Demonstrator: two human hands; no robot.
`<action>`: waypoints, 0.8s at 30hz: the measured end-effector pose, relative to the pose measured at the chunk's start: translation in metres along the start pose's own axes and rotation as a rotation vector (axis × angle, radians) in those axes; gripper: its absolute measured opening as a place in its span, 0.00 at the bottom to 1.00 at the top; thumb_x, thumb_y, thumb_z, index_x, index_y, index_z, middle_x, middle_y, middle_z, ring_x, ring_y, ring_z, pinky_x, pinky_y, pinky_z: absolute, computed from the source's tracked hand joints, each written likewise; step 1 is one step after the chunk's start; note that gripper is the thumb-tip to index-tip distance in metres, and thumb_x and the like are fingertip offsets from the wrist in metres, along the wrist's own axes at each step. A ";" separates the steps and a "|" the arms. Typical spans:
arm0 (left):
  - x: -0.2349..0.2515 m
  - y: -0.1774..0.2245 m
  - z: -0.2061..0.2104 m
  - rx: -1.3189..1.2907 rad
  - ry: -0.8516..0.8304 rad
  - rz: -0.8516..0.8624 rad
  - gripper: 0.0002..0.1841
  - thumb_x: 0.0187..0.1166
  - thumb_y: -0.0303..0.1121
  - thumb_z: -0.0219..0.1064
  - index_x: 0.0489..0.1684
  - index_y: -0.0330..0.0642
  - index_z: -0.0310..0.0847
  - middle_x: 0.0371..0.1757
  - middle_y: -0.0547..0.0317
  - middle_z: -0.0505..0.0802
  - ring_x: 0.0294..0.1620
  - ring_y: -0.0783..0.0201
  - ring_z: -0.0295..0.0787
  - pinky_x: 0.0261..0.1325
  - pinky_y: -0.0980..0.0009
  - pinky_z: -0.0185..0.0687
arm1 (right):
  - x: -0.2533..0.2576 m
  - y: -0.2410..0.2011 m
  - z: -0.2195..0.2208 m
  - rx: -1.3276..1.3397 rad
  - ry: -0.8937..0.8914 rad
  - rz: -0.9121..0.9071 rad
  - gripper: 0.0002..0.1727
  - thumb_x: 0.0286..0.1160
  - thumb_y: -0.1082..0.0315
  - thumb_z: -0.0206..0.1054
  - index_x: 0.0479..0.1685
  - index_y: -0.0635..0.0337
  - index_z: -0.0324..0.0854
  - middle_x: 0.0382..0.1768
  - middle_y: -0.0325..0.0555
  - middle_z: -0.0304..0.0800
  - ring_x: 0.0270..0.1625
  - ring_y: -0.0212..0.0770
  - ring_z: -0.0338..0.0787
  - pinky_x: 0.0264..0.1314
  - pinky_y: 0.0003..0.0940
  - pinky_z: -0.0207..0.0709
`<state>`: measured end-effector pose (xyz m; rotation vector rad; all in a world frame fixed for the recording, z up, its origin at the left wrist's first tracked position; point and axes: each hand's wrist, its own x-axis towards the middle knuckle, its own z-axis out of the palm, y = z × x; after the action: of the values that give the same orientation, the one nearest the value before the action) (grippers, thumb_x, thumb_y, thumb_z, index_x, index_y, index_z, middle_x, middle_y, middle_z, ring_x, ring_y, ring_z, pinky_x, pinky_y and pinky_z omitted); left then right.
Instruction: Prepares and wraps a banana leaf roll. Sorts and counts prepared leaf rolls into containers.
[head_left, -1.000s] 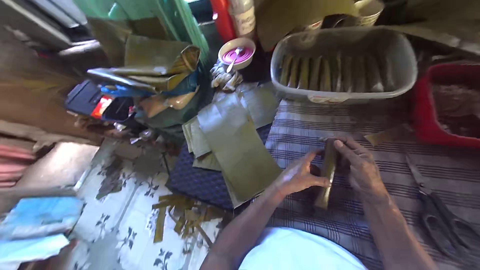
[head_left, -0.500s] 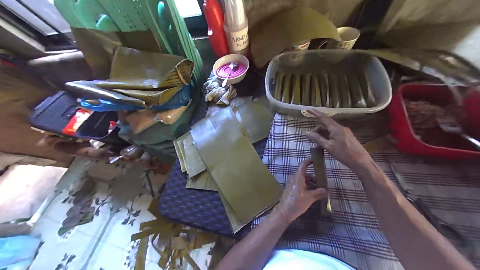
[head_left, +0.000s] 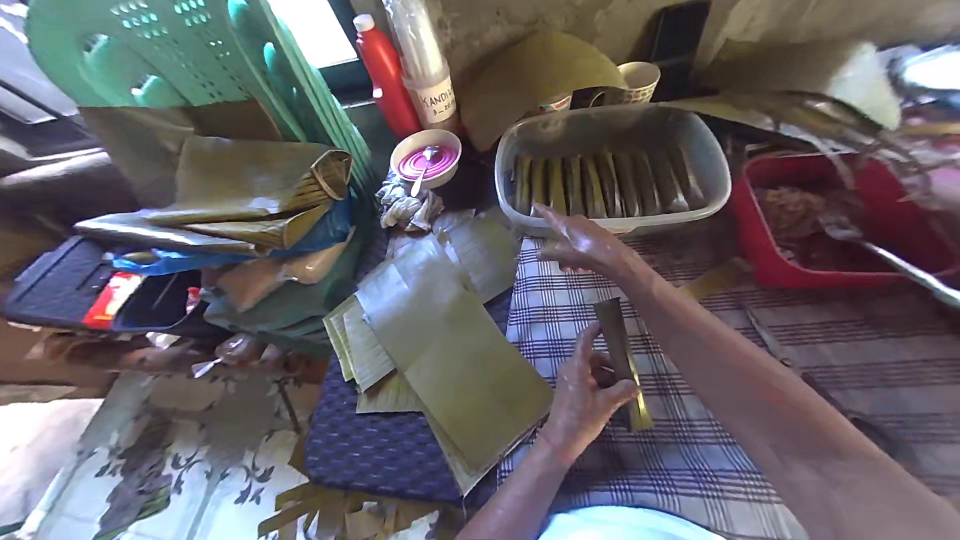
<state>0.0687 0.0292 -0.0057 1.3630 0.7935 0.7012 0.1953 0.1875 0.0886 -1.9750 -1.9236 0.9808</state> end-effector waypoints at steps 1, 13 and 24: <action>0.000 0.001 0.000 -0.006 0.000 -0.002 0.48 0.69 0.23 0.77 0.91 0.35 0.49 0.52 0.45 0.94 0.46 0.58 0.97 0.52 0.62 0.95 | -0.002 0.003 -0.001 0.013 0.011 -0.005 0.51 0.78 0.59 0.74 0.98 0.46 0.42 0.49 0.66 0.89 0.35 0.59 0.91 0.44 0.58 0.86; 0.000 -0.005 -0.001 -0.038 0.000 0.004 0.47 0.70 0.22 0.77 0.91 0.36 0.50 0.52 0.46 0.94 0.46 0.56 0.97 0.53 0.60 0.95 | -0.013 0.025 -0.005 -0.001 0.078 0.107 0.56 0.77 0.54 0.74 0.97 0.56 0.35 0.48 0.65 0.89 0.38 0.59 0.92 0.48 0.57 0.85; -0.001 -0.005 -0.002 -0.006 0.005 -0.014 0.47 0.69 0.23 0.77 0.91 0.36 0.50 0.53 0.46 0.95 0.48 0.56 0.97 0.54 0.61 0.95 | -0.036 0.063 -0.017 0.183 0.129 0.200 0.59 0.76 0.53 0.76 0.98 0.51 0.31 0.40 0.62 0.88 0.25 0.51 0.88 0.34 0.50 0.86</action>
<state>0.0666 0.0294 -0.0112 1.3499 0.8040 0.6960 0.2583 0.1506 0.0757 -2.0954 -1.5354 1.0103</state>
